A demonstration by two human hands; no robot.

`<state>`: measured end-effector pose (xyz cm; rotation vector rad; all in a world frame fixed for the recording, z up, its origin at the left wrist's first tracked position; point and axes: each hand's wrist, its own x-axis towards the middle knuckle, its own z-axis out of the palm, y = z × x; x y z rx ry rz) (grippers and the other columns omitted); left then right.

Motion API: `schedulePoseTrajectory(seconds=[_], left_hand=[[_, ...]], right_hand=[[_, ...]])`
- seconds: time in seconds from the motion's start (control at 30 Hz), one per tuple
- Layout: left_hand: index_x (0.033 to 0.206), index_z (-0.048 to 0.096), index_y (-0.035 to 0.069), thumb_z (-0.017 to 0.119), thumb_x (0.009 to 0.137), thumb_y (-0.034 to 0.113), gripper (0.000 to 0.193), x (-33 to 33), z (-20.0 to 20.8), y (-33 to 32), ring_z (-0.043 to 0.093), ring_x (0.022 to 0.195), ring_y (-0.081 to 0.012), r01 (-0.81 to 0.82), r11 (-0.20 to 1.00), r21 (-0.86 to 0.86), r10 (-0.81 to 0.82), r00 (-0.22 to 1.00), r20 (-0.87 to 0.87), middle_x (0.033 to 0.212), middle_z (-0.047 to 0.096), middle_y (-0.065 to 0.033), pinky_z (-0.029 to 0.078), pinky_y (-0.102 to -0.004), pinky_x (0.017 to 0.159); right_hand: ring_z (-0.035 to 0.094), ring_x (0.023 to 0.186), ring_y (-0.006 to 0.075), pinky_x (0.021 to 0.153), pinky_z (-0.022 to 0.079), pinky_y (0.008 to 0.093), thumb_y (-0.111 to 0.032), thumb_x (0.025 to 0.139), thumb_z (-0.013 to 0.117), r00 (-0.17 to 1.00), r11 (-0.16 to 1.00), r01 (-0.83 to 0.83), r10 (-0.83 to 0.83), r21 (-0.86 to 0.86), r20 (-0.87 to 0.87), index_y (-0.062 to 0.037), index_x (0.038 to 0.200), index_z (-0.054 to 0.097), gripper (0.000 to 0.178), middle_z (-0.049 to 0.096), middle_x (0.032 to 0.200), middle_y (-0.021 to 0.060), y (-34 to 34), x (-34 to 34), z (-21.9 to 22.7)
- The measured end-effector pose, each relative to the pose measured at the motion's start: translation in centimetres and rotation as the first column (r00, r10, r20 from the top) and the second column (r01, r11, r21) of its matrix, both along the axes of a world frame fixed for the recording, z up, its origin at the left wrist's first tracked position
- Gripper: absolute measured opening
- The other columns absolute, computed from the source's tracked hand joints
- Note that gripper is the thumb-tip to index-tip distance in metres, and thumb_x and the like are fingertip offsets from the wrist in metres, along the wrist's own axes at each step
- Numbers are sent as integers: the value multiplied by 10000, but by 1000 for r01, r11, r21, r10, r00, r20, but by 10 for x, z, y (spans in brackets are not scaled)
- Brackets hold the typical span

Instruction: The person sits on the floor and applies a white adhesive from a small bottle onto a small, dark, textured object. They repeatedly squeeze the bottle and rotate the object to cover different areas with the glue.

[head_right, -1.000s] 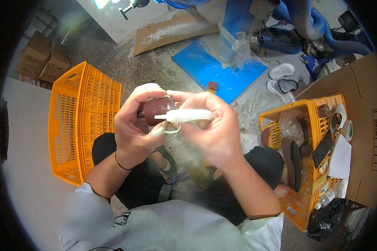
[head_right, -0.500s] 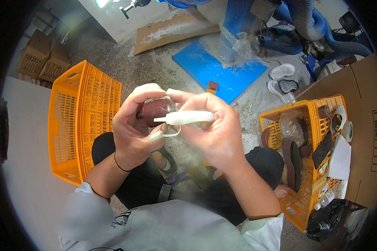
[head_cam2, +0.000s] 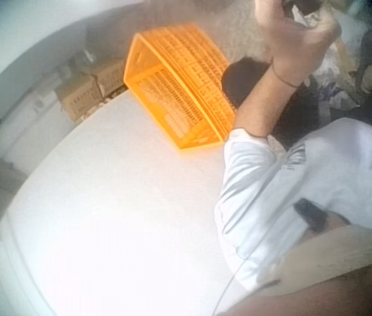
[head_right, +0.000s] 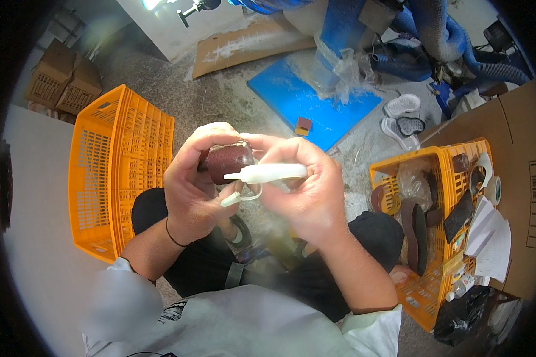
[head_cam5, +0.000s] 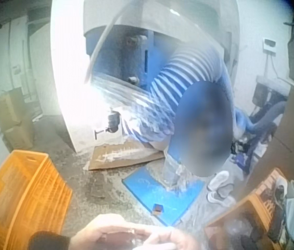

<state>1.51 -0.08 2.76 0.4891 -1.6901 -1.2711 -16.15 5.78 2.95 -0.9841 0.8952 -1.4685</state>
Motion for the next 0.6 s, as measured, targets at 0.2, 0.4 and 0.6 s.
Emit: schedulePoseTrajectory(seconds=[0.2,0.4,0.6], left_hand=[[1267,560,-7,716,711,-158,596,6,8,-4,691,1064,-216,-52,967,-250,79,992,99,1253,531,-138,603,-310,860],[1251,580,6,757,670,-154,628,7,8,-11,686,991,-198,-135,862,-489,209,973,100,1209,566,-145,594,-286,768],[1209,609,19,804,639,-116,617,10,5,-18,644,1034,-244,-168,775,-609,284,954,98,1200,586,-144,560,-313,810]], right_hand=[[685,1084,259,952,551,372,-14,818,797,990,988,111,-120,-112,-79,2,995,615,254,620,1328,274,-6,-2,1],[718,915,220,818,574,314,60,853,726,848,969,161,-234,-189,-475,29,1076,623,248,702,1104,194,14,-19,21],[730,1010,330,868,579,372,95,825,753,599,830,11,-453,-558,-660,9,1162,635,367,723,1099,257,20,-15,20]])
